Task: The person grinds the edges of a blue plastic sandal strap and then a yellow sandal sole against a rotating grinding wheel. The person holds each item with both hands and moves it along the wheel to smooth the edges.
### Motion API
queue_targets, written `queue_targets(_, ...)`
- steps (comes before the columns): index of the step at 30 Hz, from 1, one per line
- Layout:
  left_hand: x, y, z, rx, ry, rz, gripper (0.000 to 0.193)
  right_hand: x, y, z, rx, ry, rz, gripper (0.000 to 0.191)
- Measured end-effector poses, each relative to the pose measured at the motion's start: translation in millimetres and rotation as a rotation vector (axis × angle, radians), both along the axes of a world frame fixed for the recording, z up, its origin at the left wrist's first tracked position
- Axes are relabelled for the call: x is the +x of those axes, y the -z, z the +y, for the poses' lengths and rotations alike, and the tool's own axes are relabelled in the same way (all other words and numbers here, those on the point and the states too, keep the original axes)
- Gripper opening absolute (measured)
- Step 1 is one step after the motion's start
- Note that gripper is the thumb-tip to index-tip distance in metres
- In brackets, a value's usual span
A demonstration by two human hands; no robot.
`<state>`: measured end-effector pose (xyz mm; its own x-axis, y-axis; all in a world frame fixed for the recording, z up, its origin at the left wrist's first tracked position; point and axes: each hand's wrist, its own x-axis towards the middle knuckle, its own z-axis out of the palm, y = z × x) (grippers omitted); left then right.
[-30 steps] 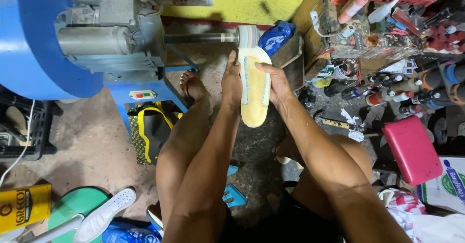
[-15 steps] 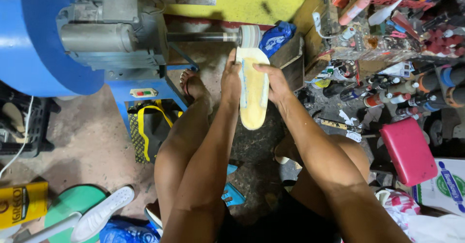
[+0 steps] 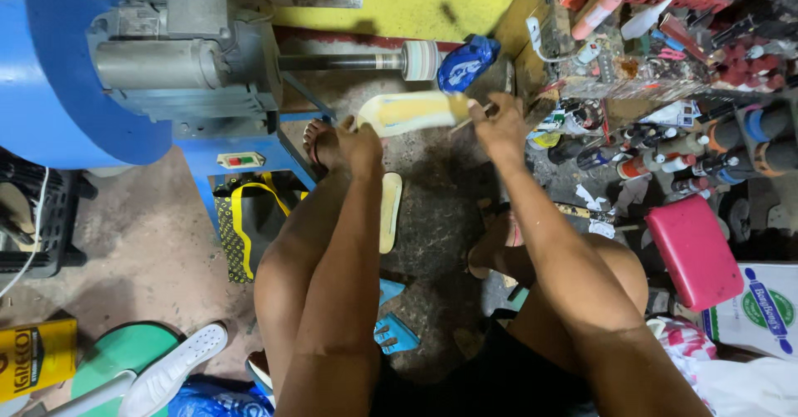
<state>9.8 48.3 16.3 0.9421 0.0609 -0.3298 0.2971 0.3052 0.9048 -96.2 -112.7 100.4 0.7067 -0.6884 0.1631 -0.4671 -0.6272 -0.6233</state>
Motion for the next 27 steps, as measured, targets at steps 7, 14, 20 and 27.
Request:
queue_targets(7, -29, -3, -24, -0.412, 0.176, 0.145, 0.037, 11, 13, 54, 1.184, -0.126, -0.001, 0.037)
queue_targets(14, -13, -6, -23, -0.163, 0.39, 0.245, 0.035, 33, 18, 54, 1.21, -0.142, -0.23, 0.024)
queue_targets(20, 4, 1, -24, -0.387, 0.254, 0.015, 0.03, 46, 10, 50, 1.467, -0.295, -0.367, 0.029)
queue_targets(27, 16, -1, -43, -0.569, 0.185, -0.037, 0.032, 61, 16, 43, 1.675, -0.379, -0.596, 0.034)
